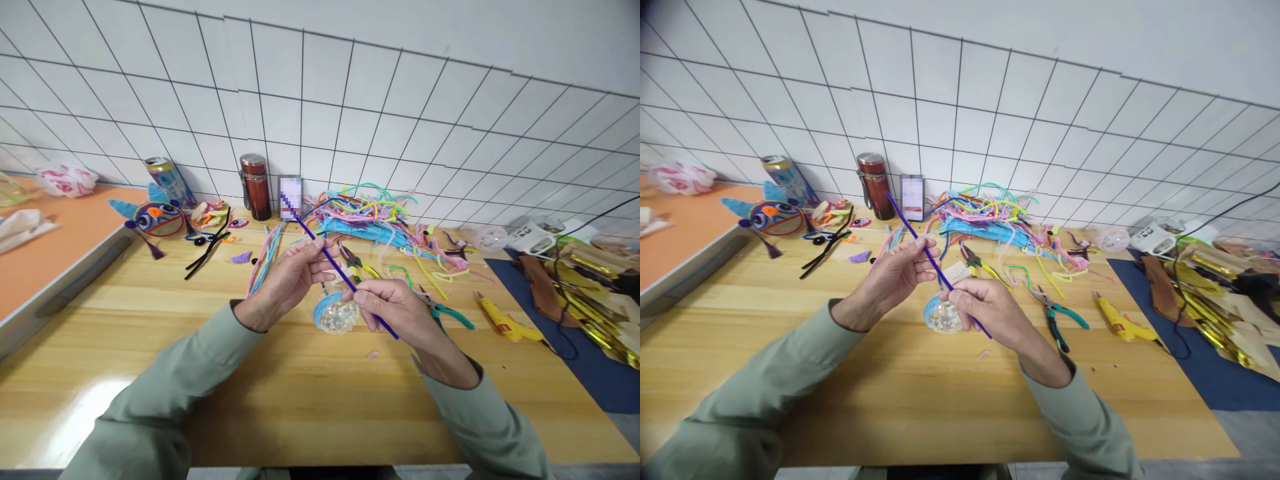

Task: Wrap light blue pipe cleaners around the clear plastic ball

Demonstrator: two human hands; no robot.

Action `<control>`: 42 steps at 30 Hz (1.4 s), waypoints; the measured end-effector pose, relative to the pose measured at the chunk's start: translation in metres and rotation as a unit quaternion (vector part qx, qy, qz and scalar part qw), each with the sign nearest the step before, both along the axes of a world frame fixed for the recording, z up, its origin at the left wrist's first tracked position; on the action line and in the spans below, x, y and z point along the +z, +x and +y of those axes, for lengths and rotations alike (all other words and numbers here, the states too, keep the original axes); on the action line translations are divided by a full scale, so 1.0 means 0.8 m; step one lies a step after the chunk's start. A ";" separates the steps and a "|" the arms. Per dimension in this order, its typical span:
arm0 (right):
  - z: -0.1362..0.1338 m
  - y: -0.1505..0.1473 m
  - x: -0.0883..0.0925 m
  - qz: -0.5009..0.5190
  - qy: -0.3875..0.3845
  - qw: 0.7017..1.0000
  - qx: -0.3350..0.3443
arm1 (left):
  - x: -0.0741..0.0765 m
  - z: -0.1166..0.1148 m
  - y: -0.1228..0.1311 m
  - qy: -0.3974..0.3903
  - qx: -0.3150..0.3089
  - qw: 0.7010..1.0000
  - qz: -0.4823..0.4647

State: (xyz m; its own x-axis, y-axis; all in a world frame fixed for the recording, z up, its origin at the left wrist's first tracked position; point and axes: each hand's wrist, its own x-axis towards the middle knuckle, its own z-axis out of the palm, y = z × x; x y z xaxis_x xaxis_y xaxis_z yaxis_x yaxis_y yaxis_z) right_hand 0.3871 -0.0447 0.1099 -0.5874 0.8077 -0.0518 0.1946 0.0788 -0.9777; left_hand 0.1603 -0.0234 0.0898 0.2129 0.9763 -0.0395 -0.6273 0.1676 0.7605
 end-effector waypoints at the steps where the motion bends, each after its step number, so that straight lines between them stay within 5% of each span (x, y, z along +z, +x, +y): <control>1: 0.001 0.000 0.001 -0.001 0.001 1.000 -0.010 | 0.001 0.000 0.000 0.002 0.004 1.000 0.000; 8: 0.004 -0.003 -0.004 -0.014 0.002 1.000 -0.024 | -0.003 -0.008 0.006 0.024 0.012 1.000 -0.004; 28: 0.004 0.000 -0.003 -0.060 0.089 0.994 -0.026 | -0.002 0.006 -0.001 -0.075 0.123 0.988 -0.049; 42: -0.009 -0.010 0.006 -0.123 0.237 0.959 -0.090 | 0.010 0.006 -0.009 -0.081 0.126 0.986 -0.075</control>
